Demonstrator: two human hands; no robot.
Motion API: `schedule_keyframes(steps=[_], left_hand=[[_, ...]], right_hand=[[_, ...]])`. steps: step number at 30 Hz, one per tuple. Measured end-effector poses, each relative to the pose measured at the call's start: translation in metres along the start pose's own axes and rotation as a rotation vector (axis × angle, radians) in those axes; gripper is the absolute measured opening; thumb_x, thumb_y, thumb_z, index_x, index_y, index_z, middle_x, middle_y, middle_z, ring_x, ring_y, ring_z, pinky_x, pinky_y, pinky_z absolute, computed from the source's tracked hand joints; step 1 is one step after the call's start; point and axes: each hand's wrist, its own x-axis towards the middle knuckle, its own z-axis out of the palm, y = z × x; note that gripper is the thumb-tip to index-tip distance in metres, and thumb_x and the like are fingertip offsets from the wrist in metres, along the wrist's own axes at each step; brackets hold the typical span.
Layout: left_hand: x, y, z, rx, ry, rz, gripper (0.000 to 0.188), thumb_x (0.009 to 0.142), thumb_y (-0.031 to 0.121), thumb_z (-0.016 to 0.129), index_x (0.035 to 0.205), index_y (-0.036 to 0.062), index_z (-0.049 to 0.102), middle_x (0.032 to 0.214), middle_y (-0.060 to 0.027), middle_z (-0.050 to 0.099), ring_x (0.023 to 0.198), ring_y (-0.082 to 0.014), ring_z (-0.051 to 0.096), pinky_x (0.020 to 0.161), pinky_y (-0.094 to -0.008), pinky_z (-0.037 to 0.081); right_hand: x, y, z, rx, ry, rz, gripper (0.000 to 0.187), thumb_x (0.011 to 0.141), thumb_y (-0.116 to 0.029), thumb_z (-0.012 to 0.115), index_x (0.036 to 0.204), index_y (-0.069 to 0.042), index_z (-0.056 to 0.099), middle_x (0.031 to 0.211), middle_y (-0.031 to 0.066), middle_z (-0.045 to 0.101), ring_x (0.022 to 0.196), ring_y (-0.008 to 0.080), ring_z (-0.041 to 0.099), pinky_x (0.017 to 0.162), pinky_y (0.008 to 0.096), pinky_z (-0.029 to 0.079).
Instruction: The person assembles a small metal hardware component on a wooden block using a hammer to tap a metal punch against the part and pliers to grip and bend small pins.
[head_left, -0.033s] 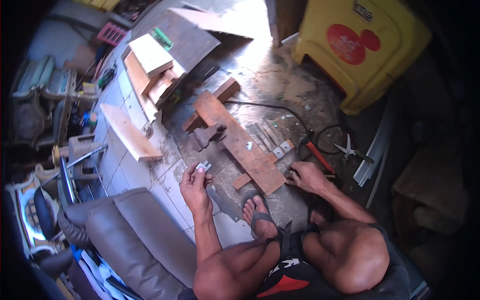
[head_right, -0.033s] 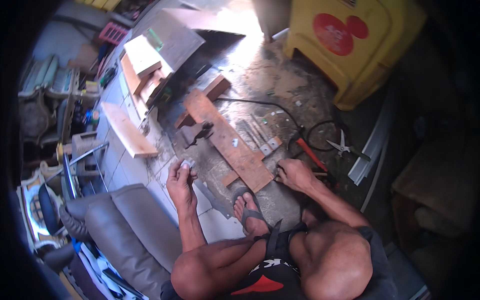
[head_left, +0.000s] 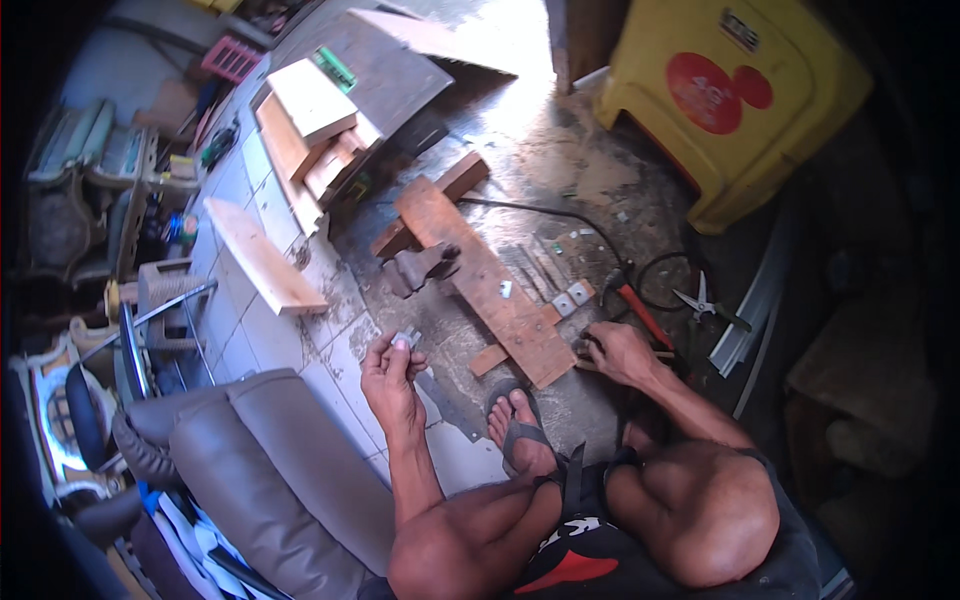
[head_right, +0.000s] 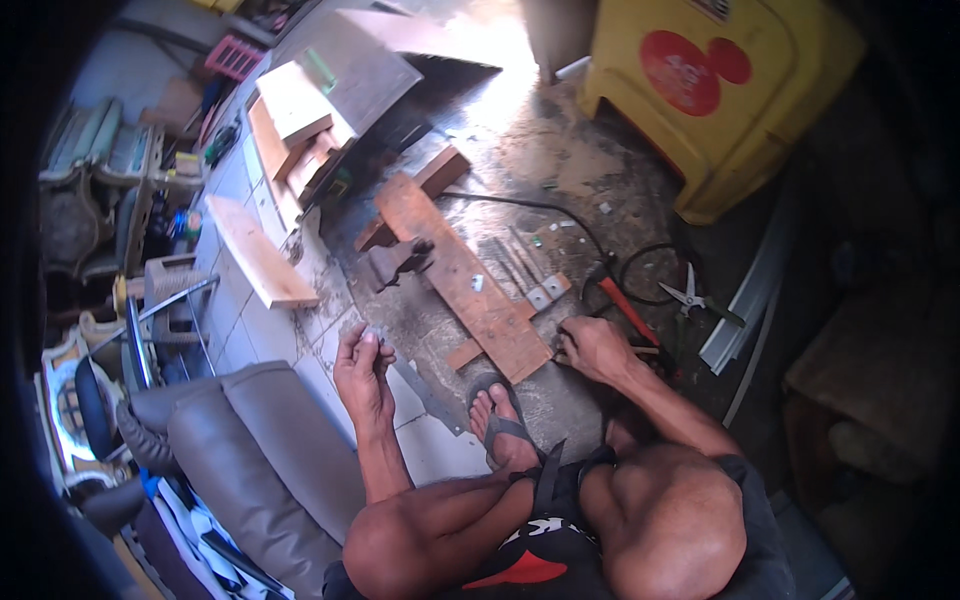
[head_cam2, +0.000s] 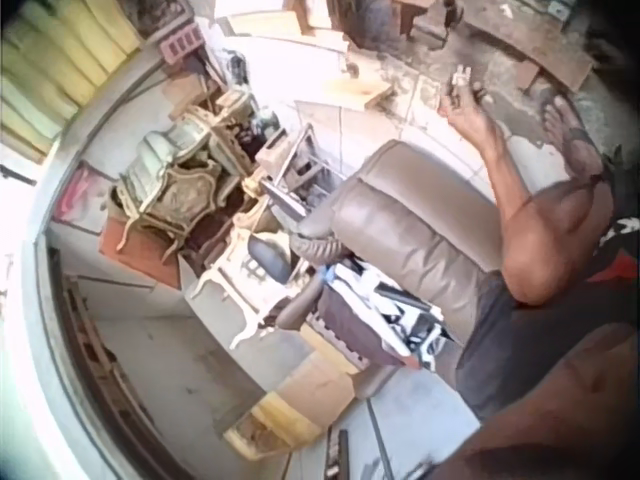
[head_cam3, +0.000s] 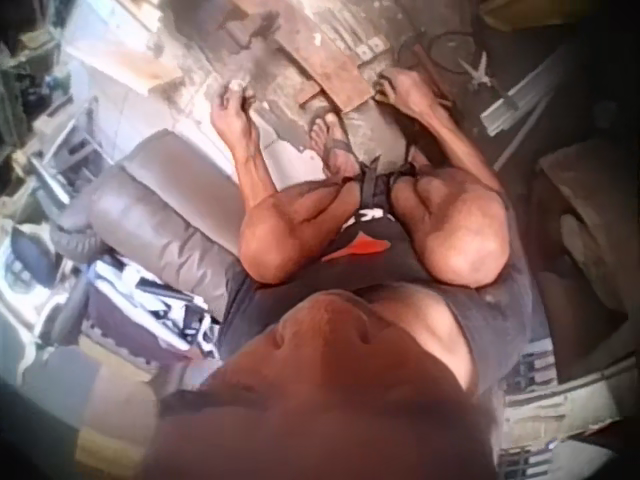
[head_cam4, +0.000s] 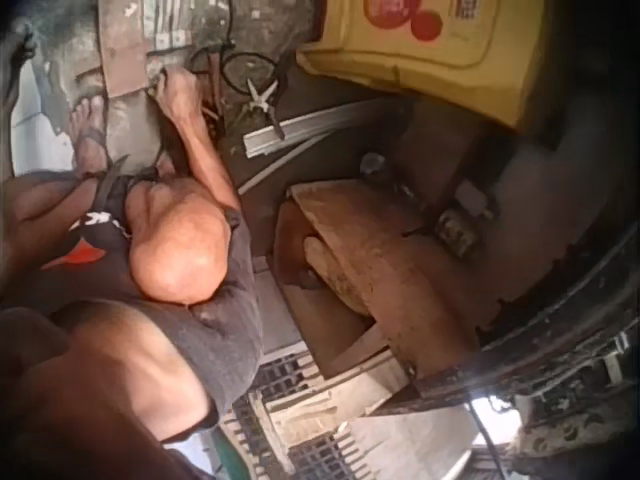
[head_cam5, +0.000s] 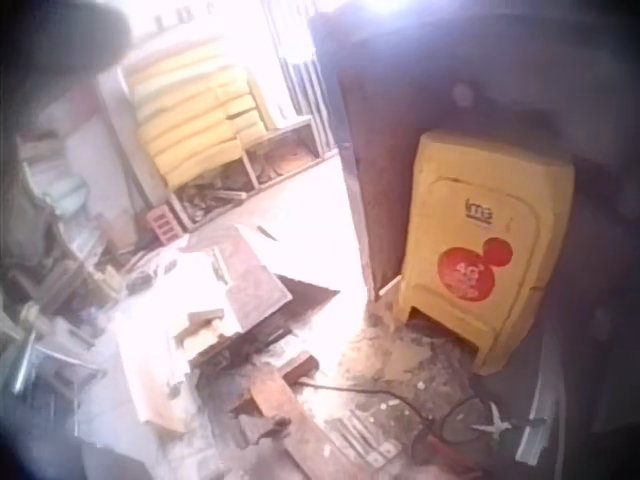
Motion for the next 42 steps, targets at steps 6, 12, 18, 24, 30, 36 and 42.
schedule_keyframes(steps=[6, 12, 18, 24, 30, 36, 42], left_hand=[[-0.037, -0.047, -0.070, -0.231, 0.122, -0.184, 0.028, 0.099, 0.007, 0.067, 0.124, 0.0001, 0.057, 0.091, -0.0081, 0.067, 0.072, -0.0163, 0.068, 0.066, -0.0277, 0.057], [-0.048, -0.073, -0.066, -0.332, 0.036, -0.354, 0.027, 0.099, 0.007, 0.067, 0.123, 0.0022, 0.056, 0.092, -0.0094, 0.068, 0.074, -0.0192, 0.070, 0.067, -0.0311, 0.059], [-0.017, -0.019, -0.039, -0.293, -0.076, -0.216, 0.023, 0.099, 0.005, 0.066, 0.121, 0.0035, 0.056, 0.097, -0.0103, 0.068, 0.076, -0.0207, 0.072, 0.069, -0.0308, 0.062], [-0.001, 0.095, -0.017, -0.055, -0.209, 0.079, 0.019, 0.100, 0.006, 0.065, 0.118, 0.0031, 0.060, 0.104, -0.0109, 0.069, 0.082, -0.0189, 0.072, 0.071, -0.0297, 0.062], [-0.032, 0.205, 0.039, 0.283, -0.455, 0.343, 0.018, 0.103, 0.010, 0.062, 0.119, 0.0031, 0.058, 0.109, -0.0103, 0.063, 0.091, -0.0165, 0.064, 0.081, -0.0283, 0.051], [-0.051, 0.206, 0.066, 0.294, -0.425, 0.293, 0.024, 0.103, 0.014, 0.065, 0.122, 0.0028, 0.055, 0.107, -0.0133, 0.068, 0.083, -0.0167, 0.067, 0.074, -0.0285, 0.054], [-0.041, 0.163, 0.081, 0.239, -0.330, 0.080, 0.034, 0.103, 0.014, 0.067, 0.131, -0.0007, 0.057, 0.104, -0.0145, 0.070, 0.087, -0.0176, 0.071, 0.075, -0.0265, 0.059]], right_hand=[[0.008, -0.030, 0.016, 0.854, -0.352, 0.554, 0.042, 0.099, -0.009, 0.052, 0.139, 0.000, 0.059, 0.113, 0.0180, 0.072, 0.088, 0.0279, 0.074, 0.077, 0.0395, 0.062], [-0.002, -0.047, 0.027, 0.888, -0.484, 0.437, 0.065, 0.095, -0.008, 0.057, 0.158, -0.002, 0.039, 0.119, 0.0159, 0.069, 0.098, 0.0194, 0.071, 0.081, 0.0338, 0.060], [0.001, -0.058, 0.009, 0.118, -0.565, 0.092, 0.069, 0.089, -0.022, 0.064, 0.154, -0.007, 0.047, 0.127, 0.0242, 0.069, 0.105, 0.0406, 0.071, 0.093, 0.0447, 0.056], [-0.009, -0.171, -0.137, 0.744, -0.344, -0.463, 0.044, 0.100, -0.019, 0.061, 0.139, 0.000, 0.061, 0.123, 0.0228, 0.069, 0.114, 0.0391, 0.068, 0.100, 0.0438, 0.052], [-0.034, -0.220, -0.155, 1.249, -0.191, -1.155, 0.046, 0.104, -0.025, 0.064, 0.148, -0.019, 0.057, 0.106, 0.0101, 0.073, 0.093, 0.0298, 0.069, 0.081, 0.0347, 0.057], [-0.037, -0.111, -0.143, 0.823, -0.202, -0.329, 0.031, 0.099, -0.016, 0.063, 0.127, -0.004, 0.068, 0.105, 0.0145, 0.074, 0.096, 0.0295, 0.073, 0.085, 0.0382, 0.057], [-0.091, 0.013, -0.059, 0.120, 0.103, 0.260, 0.025, 0.094, -0.015, 0.063, 0.115, -0.001, 0.069, 0.107, 0.0204, 0.071, 0.103, 0.0405, 0.068, 0.091, 0.0479, 0.054]])
